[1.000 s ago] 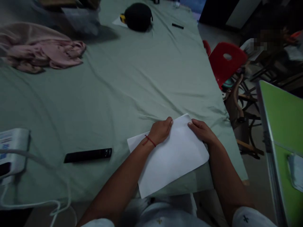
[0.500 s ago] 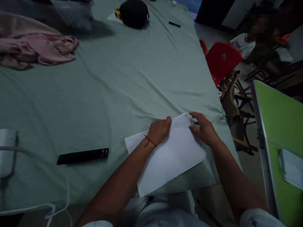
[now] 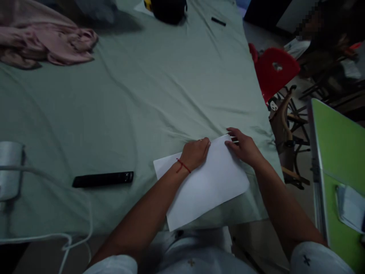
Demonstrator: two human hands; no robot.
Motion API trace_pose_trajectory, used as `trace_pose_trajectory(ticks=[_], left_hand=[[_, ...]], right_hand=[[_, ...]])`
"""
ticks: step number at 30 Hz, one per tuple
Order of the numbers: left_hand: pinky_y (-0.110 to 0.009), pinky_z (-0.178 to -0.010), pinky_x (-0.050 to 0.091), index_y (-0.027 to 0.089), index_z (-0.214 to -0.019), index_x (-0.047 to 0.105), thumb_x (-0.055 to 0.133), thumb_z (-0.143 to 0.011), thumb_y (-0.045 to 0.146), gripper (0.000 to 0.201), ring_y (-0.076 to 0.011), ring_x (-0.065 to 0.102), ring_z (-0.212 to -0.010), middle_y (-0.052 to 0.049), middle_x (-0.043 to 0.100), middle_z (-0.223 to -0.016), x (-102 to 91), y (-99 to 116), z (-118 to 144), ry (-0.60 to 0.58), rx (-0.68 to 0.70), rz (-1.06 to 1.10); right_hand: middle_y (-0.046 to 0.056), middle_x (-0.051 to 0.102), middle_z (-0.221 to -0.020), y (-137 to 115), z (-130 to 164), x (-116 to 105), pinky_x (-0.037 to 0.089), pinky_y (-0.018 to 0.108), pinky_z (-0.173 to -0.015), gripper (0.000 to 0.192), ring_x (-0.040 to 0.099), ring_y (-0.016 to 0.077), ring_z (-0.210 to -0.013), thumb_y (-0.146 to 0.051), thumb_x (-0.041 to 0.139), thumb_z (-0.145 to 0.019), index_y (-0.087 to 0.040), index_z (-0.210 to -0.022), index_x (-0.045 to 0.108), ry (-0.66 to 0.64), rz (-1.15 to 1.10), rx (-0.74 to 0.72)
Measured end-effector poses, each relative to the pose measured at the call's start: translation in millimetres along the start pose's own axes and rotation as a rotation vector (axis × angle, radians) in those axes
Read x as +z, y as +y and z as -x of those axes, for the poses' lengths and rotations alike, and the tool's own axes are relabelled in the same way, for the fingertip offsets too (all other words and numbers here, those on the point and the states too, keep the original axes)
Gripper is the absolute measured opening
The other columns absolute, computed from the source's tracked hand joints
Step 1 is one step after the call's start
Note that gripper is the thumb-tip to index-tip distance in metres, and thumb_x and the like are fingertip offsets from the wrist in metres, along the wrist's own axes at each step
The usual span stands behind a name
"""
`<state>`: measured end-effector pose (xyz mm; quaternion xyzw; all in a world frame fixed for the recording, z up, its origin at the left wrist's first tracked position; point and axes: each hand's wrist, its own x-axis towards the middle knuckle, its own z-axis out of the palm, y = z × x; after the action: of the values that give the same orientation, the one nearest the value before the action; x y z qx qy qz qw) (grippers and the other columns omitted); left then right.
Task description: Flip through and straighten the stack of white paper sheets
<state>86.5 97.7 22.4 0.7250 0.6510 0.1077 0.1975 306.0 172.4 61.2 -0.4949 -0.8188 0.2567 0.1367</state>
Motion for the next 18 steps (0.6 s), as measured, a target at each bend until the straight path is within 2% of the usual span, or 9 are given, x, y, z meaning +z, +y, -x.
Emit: trace_pose_trajectory(ticks=[2,4,5,7,10,12,15,18], left_hand=[[-0.037,-0.076,0.047,0.018,-0.122,0.064,0.027,-0.114,0.035,0.042,-0.029,0.076,-0.098,-0.013,0.08,-0.106,-0.9,0,-1,-0.011,-0.019,-0.004],[-0.038,-0.076,0.047,0.018,-0.123,0.064,0.026,-0.114,0.035,0.043,-0.0294,0.077,-0.099,-0.013,0.08,-0.106,-2.2,-1,-1,-0.017,-0.029,-0.004],[-0.038,-0.076,0.048,0.018,-0.123,0.064,0.025,-0.114,0.035,0.043,-0.0294,0.077,-0.099,-0.013,0.08,-0.107,-2.7,-1,-1,-0.019,-0.032,-0.001],[-0.037,-0.077,0.048,0.019,-0.124,0.063,0.025,-0.114,0.035,0.042,-0.0288,0.076,-0.099,-0.013,0.08,-0.107,-3.1,-1,-2,-0.023,-0.036,0.011],[-0.036,-0.077,0.048,0.019,-0.125,0.062,0.026,-0.114,0.035,0.041,-0.0275,0.076,-0.098,-0.012,0.08,-0.107,-1.9,-1,-2,-0.016,-0.037,0.035],[-0.036,-0.077,0.049,0.019,-0.123,0.062,0.025,-0.114,0.036,0.042,-0.0274,0.076,-0.096,-0.012,0.08,-0.106,-0.6,-1,-2,-0.013,-0.023,0.053],[-0.036,-0.078,0.049,0.019,-0.118,0.065,0.028,-0.114,0.035,0.041,-0.0266,0.074,-0.094,-0.011,0.079,-0.103,0.7,-3,-2,0.007,0.008,0.121],[-0.036,-0.086,0.051,0.02,-0.114,0.065,0.038,-0.11,0.03,0.029,-0.0243,0.071,-0.099,-0.011,0.077,-0.108,-1.0,-13,-5,0.162,0.053,0.255]], right_hand=[[0.008,0.077,-0.103,3,12,0,0.057,0.036,-0.076,0.063,0.07,0.0222,-0.083,-0.041,0.071,-0.088,-0.019,-0.146,0.059,0.002,-0.18,0.166],[0.002,0.071,-0.08,4,28,-3,0.05,0.03,-0.061,0.059,0.064,0.0195,-0.068,-0.054,0.073,-0.086,-0.02,-0.134,0.066,-0.097,-0.364,0.308],[0.002,0.07,-0.078,5,37,-4,0.047,0.029,-0.058,0.059,0.063,0.019,-0.066,-0.059,0.074,-0.084,-0.02,-0.127,0.069,-0.164,-0.465,0.378],[0.005,0.075,-0.087,5,55,-7,0.05,0.03,-0.062,0.057,0.066,0.0204,-0.071,-0.063,0.08,-0.079,-0.019,-0.114,0.072,-0.288,-0.598,0.482],[0.006,0.075,-0.083,5,77,-5,0.05,0.031,-0.061,0.055,0.066,0.0215,-0.069,-0.066,0.084,-0.073,-0.018,-0.099,0.074,-0.395,-0.67,0.597],[0.005,0.072,-0.073,5,87,0,0.044,0.029,-0.055,0.054,0.061,0.0186,-0.061,-0.068,0.083,-0.072,-0.017,-0.086,0.072,-0.4,-0.663,0.638],[0.003,0.065,-0.063,2,96,8,0.037,0.027,-0.05,0.054,0.053,0.0153,-0.054,-0.07,0.081,-0.073,-0.018,-0.073,0.067,-0.341,-0.66,0.647],[0.002,0.064,-0.06,2,101,8,0.038,0.027,-0.049,0.052,0.051,0.0148,-0.053,-0.069,0.081,-0.073,-0.019,-0.069,0.066,-0.258,-0.649,0.63]])
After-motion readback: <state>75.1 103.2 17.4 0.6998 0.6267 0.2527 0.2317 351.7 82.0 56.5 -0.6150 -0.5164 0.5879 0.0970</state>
